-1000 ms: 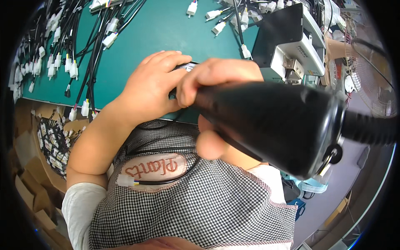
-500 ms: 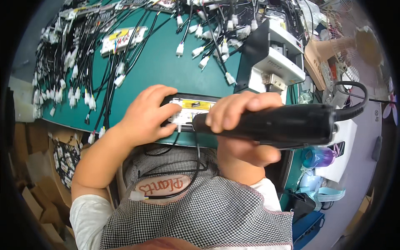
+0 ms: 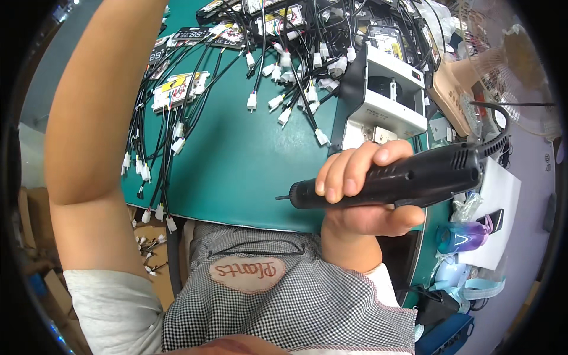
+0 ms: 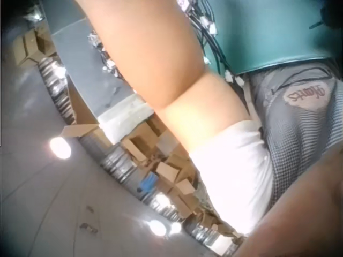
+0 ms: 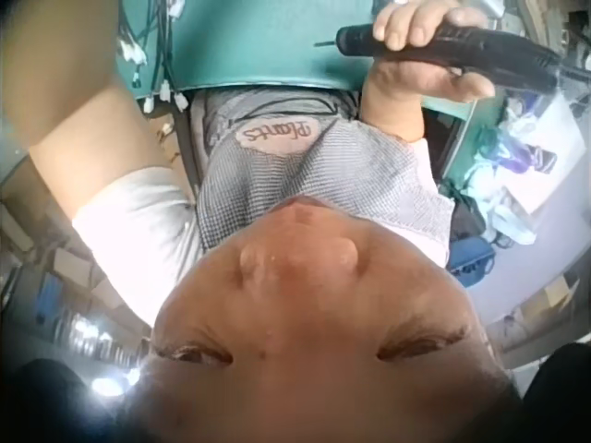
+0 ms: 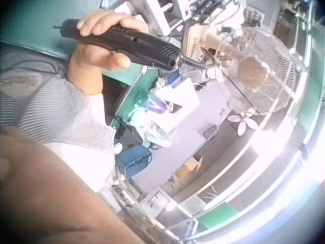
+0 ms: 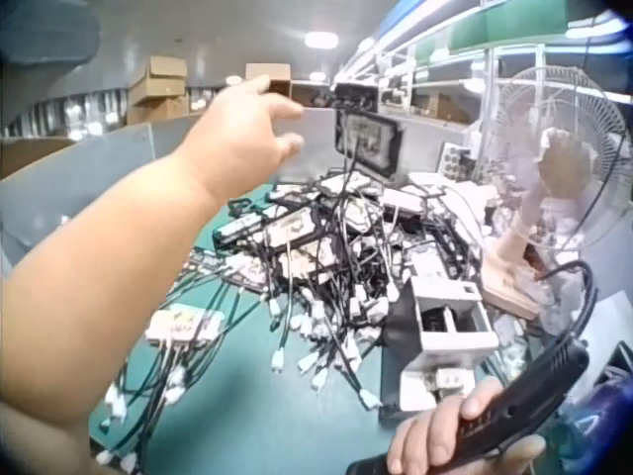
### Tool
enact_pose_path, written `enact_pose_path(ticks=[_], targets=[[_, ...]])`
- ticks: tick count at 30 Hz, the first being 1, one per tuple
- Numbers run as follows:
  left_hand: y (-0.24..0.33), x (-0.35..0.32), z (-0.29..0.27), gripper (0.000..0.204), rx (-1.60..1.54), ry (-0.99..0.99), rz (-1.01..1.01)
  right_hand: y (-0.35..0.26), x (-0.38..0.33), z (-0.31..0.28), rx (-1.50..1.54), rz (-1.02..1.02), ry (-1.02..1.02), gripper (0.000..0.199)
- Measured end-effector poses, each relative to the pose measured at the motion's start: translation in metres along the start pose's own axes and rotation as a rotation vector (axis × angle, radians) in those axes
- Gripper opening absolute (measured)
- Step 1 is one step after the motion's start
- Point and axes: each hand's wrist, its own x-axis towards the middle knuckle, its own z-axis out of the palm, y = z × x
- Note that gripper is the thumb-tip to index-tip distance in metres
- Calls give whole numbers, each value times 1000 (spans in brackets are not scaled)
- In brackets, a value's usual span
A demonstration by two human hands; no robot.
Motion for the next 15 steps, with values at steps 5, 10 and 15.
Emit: enact_pose_path(ticks=[5,10,15], targets=[[-39,-44,39,29,-34,-365,-40,20,-13,-22,-92,66,109,76],[-115,-125,70,49,116,-736,-297,21,-19,-15,-173,146,138,70],[-150,-192,117,58,37,-778,-386,23,-18,-14,-133,237,176,73]])
